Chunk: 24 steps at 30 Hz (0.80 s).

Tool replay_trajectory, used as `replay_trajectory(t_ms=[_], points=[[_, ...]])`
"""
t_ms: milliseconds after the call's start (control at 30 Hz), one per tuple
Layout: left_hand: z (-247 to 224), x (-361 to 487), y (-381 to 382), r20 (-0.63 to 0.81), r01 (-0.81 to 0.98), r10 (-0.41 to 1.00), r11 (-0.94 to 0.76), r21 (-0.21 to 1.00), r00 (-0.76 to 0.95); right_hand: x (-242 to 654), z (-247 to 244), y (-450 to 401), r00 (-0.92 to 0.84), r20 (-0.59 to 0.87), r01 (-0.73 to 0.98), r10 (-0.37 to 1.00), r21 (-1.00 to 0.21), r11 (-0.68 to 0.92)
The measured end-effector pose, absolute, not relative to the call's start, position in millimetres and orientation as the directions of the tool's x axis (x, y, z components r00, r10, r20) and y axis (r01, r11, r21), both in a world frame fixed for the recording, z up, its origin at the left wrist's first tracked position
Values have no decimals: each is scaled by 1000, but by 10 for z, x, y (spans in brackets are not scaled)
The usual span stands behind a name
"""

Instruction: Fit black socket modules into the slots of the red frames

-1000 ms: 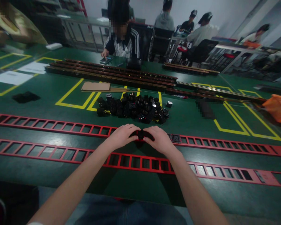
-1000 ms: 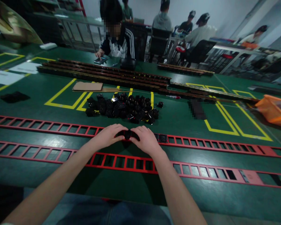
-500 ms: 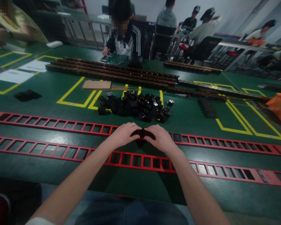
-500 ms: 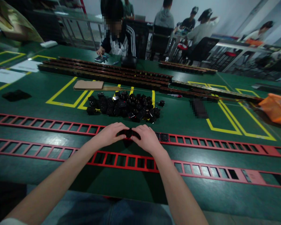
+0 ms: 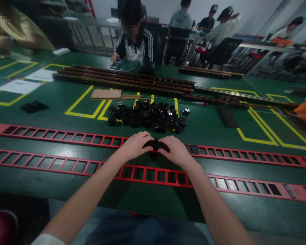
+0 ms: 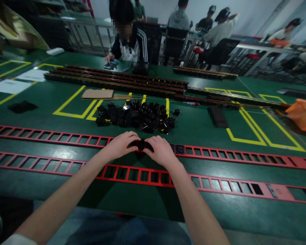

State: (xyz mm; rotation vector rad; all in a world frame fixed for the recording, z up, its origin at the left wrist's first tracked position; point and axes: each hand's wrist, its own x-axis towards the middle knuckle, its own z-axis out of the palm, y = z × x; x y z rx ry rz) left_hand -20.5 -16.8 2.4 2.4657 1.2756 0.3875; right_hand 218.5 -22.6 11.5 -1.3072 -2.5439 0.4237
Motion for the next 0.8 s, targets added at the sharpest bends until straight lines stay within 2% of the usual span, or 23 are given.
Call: replay_trajectory(t_ms=[200, 333, 467, 600, 700, 800], points=[[124, -471, 63, 166, 850, 906, -422, 316, 389, 2188, 127, -233, -565, 85, 748, 821, -368, 553], [67, -511, 143, 155, 883, 920, -390, 261, 361, 2189, 130, -237, -563, 82, 749, 823, -370, 549], [-2, -417, 81, 214, 880, 911, -400, 258, 351, 2187, 135, -240, -561, 71, 756, 825, -361, 546], [-22, -383, 24, 223, 846, 910, -410, 342, 351, 2187, 133, -240, -556, 67, 761, 828, -360, 540], [-22, -407, 18, 159, 825, 938, -346, 446, 307, 2188, 127, -237, -554, 67, 763, 830, -358, 538], [-29, -427, 25, 88, 821, 952, -297, 487, 293, 2191, 117, -232, -559, 68, 759, 827, -361, 542]])
